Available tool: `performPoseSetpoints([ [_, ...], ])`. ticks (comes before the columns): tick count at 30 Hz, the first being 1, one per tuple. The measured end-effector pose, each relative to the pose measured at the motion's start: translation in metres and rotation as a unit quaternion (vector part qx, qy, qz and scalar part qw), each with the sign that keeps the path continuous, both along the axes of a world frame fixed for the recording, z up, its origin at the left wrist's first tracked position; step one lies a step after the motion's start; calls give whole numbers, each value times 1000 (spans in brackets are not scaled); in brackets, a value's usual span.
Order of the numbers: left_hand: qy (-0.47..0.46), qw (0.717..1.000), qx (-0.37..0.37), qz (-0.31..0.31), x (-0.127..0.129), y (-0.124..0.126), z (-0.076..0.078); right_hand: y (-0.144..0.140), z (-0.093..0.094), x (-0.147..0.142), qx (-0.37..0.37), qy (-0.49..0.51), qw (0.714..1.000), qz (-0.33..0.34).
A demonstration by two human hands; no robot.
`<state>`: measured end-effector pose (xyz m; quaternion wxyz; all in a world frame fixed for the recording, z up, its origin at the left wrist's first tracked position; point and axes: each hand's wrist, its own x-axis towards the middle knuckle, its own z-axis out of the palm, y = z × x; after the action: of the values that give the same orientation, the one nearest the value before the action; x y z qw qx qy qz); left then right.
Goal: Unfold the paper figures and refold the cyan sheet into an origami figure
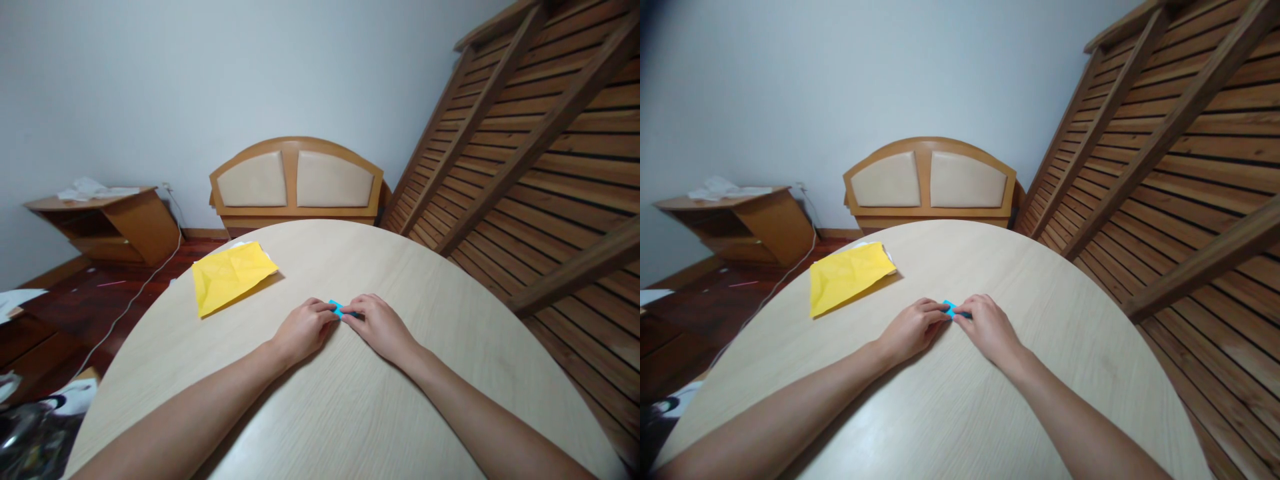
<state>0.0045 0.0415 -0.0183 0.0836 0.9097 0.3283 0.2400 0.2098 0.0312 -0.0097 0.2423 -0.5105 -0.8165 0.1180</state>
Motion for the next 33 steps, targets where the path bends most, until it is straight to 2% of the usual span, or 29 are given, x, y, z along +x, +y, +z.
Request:
performPoseSetpoints([
  [4,36,999,4,4,1,-2,3,3,-2,1,-5,2,1000,-6],
  [8,79,997,20,-6,2,-6,9,1,4,-1,3,-26,1000,-2],
  [14,107,994,27,-23,1,-14,17,-21,20,-8,27,-184,982,22],
  [18,101,994,29,-29,-1,-16,17,-42,15,-14,37,-255,966,-3],
  [23,104,994,22,-23,-3,-17,18,-53,6,-17,27,-256,966,-17],
  [29,106,994,19,-14,-3,-18,19,-50,15,-15,-60,-236,970,-23],
  [33,100,995,23,-16,-3,-17,20,-51,17,-15,-89,-217,972,-27],
])
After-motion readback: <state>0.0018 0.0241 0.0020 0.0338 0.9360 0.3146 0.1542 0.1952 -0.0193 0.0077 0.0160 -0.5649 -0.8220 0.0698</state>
